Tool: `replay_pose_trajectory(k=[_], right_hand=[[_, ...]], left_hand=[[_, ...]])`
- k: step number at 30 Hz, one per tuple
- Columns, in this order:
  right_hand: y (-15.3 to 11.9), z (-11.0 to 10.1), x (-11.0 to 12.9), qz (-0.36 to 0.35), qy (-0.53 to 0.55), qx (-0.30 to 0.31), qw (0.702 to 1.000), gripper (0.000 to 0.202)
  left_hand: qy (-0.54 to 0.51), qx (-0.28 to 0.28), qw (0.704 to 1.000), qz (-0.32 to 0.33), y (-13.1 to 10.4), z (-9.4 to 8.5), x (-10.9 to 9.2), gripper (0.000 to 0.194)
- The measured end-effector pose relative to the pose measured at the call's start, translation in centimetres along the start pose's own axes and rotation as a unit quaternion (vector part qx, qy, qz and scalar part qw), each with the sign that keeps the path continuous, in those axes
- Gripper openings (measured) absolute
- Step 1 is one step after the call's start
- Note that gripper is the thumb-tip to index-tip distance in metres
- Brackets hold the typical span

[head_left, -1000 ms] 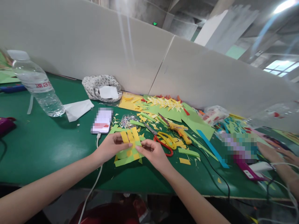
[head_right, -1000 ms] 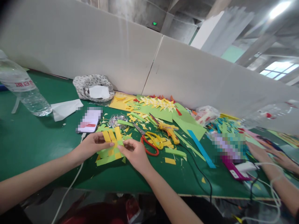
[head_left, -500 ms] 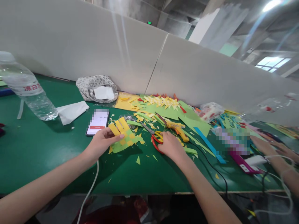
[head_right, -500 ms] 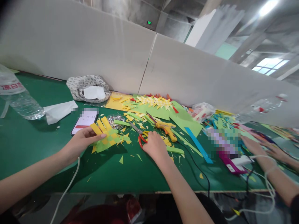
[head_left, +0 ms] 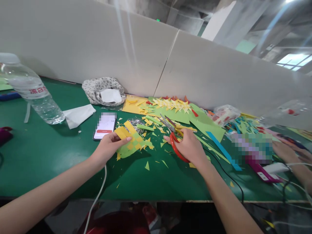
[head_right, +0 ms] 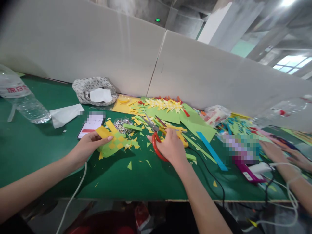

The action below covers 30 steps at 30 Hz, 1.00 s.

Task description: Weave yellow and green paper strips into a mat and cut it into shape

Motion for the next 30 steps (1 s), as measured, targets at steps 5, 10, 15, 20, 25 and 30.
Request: replay_pose_trajectory(k=[5,10,15,20,25,30], right_hand=[[-3.1,-0.7,4.9,-0.113,0.086,-0.049,0.989,0.050],[-5.3,-0.1,7.4,-0.174,0.095,-0.046,0.979,0.048],[-5.3,0.6,7.2,-0.180,0.077,-0.026,0.980,0.047],[-5.3,0.7,7.3,-0.194,0.092,0.001,0.977,0.048],[-5.4,0.4,7.5,-0.212,0.100,-0.013,0.972,0.048],[-5.5,0.3,7.7,-0.218,0.093,0.001,0.971,0.044]], left_hand=[[0.020,-0.029,0.999,0.005,-0.3,0.0,-0.3,0.024],[0.001,-0.012,1.000,0.009,-0.4,0.4,0.0,0.024],[-0.029,0.031,0.999,-0.024,-0.3,0.9,0.9,0.025],[-0.043,0.059,0.997,-0.019,-0.5,1.3,0.8,0.021],[-0.070,0.097,0.992,-0.036,-1.0,1.9,0.9,0.018],[-0.083,0.094,0.991,-0.053,-1.2,1.9,1.1,0.013]])
Point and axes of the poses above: each hand's wrist, its own y-axis towards the middle knuckle, its own z-axis out of the palm, x = y × z, the point moved 6 cm from there along y, towards the middle knuckle, and after that the axes turned 14 degrees about -x, right-handed, at the moved point
